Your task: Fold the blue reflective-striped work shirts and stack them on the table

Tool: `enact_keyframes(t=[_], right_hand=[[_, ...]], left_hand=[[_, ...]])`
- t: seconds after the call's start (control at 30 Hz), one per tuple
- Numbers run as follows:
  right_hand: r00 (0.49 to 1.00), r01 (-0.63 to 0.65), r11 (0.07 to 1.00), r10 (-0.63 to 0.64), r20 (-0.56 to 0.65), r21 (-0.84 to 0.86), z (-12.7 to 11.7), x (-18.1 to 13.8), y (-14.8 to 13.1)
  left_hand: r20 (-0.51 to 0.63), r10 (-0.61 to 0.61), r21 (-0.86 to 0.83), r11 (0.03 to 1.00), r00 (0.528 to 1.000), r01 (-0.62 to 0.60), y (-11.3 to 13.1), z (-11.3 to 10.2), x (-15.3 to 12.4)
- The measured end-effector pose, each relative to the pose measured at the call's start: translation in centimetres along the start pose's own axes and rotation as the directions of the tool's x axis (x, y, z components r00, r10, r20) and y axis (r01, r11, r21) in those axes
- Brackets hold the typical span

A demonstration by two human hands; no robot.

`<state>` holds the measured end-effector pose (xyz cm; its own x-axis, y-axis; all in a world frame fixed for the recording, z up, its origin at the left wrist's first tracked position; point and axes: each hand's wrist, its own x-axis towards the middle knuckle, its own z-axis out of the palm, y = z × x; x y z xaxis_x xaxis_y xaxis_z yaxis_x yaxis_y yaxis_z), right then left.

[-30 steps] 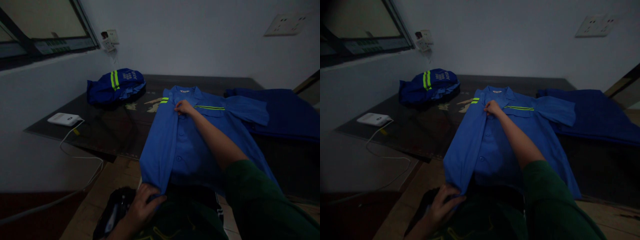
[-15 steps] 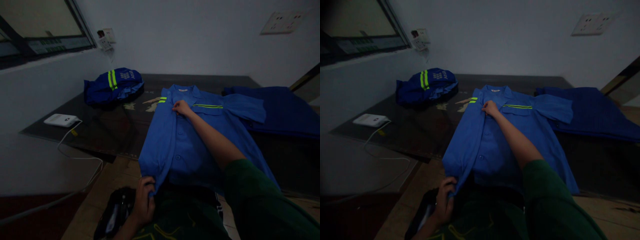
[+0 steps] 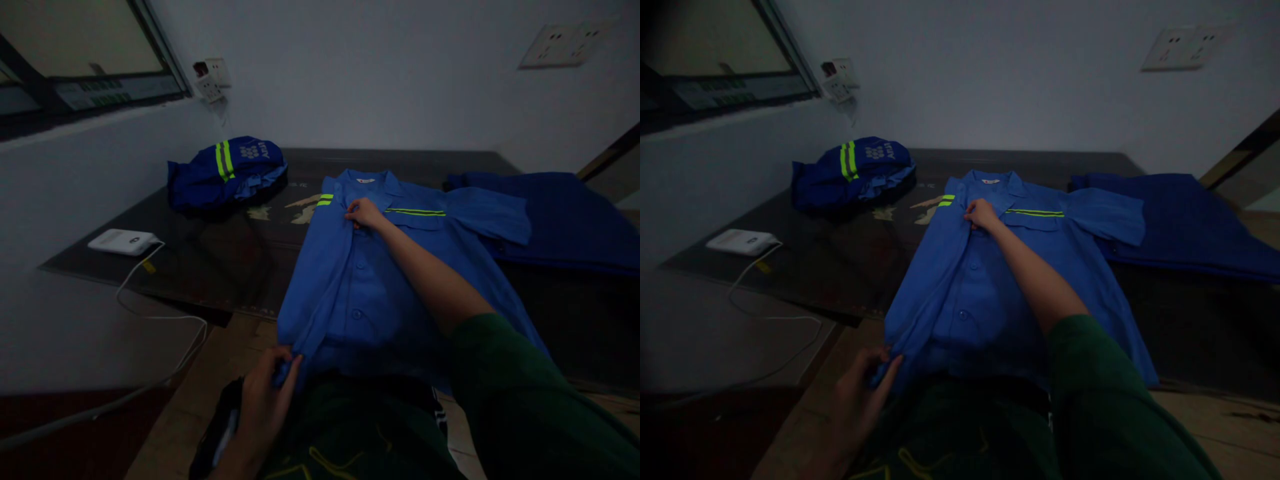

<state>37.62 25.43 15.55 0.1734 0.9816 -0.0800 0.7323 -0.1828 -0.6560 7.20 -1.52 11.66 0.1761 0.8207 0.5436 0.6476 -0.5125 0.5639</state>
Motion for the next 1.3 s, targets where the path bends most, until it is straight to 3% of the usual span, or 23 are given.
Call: enact_keyframes(t=[0.17,0.3,0.43,0.57,0.67,0.83,0.9,1.03,1.07,1.1,1.17,1.2,1.23,1.3], right_hand=[[1.000,0.021,0.999,-0.020,-0.014,0.037,-0.7,0.1,-0.8],[0.999,0.036,0.998,-0.035,-0.018,0.047,-1.1,-0.1,-1.4],[0.999,-0.025,0.999,0.023,0.025,0.047,-0.9,-0.7,-1.2],[0.997,-0.057,0.998,0.055,0.046,0.031,-0.2,-1.0,-0.6],[0.999,-0.025,1.000,0.025,0.034,-0.016,0.1,-0.9,-0.3],[0.995,0.065,0.973,-0.080,-0.056,-0.223,0.5,-1.6,-0.2],[0.984,0.082,0.949,-0.126,-0.126,-0.305,0.8,-2.4,-0.3],[0.969,0.105,0.913,-0.183,-0.166,-0.395,1.1,-4.4,-1.0],[0.965,0.117,0.908,-0.200,-0.172,-0.403,1.0,-5.0,-1.2],[0.961,0.129,0.906,-0.215,-0.176,-0.403,0.9,-5.6,-1.4],[0.959,0.148,0.912,-0.227,-0.168,-0.383,0.7,-6.9,-1.8],[0.963,0.156,0.917,-0.224,-0.148,-0.368,0.6,-7.7,-2.0],[0.970,0.163,0.920,-0.216,-0.113,-0.357,0.6,-8.5,-2.2],[0.981,0.178,0.914,-0.195,-0.010,-0.363,1.0,-10.0,-2.5]], left_hand=[[0.001,0.177,-0.031,0.984,0.984,-0.177,0.8,-2.5,0.9],[0.031,0.292,-0.103,0.952,0.956,-0.287,1.1,-3.0,0.2],[0.096,0.301,-0.166,0.945,0.949,-0.283,0.7,-1.9,-1.2],[0.189,0.399,-0.232,0.906,0.897,-0.354,-0.5,-0.1,-1.7],[0.227,0.448,-0.208,0.890,0.865,-0.407,-1.7,1.4,-2.0],[0.257,0.426,-0.120,0.905,0.867,-0.409,-2.7,3.8,-3.1],[0.303,0.405,-0.082,0.913,0.863,-0.400,-2.6,4.1,-3.5],[0.404,0.432,-0.121,0.899,0.806,-0.421,-3.7,4.0,-4.7],[0.367,0.422,-0.149,0.906,0.829,-0.396,-4.5,4.0,-5.1],[0.293,0.367,-0.168,0.929,0.883,-0.331,-5.3,4.1,-5.4],[0.101,0.095,-0.221,0.973,0.990,-0.071,-7.1,4.5,-5.5],[0.052,-0.084,-0.279,0.956,0.995,0.095,-7.9,4.8,-5.3],[0.067,-0.247,-0.348,0.902,0.967,0.255,-8.6,5.1,-4.9],[0.264,-0.451,-0.446,0.727,0.853,0.522,-9.1,5.8,-3.8]])
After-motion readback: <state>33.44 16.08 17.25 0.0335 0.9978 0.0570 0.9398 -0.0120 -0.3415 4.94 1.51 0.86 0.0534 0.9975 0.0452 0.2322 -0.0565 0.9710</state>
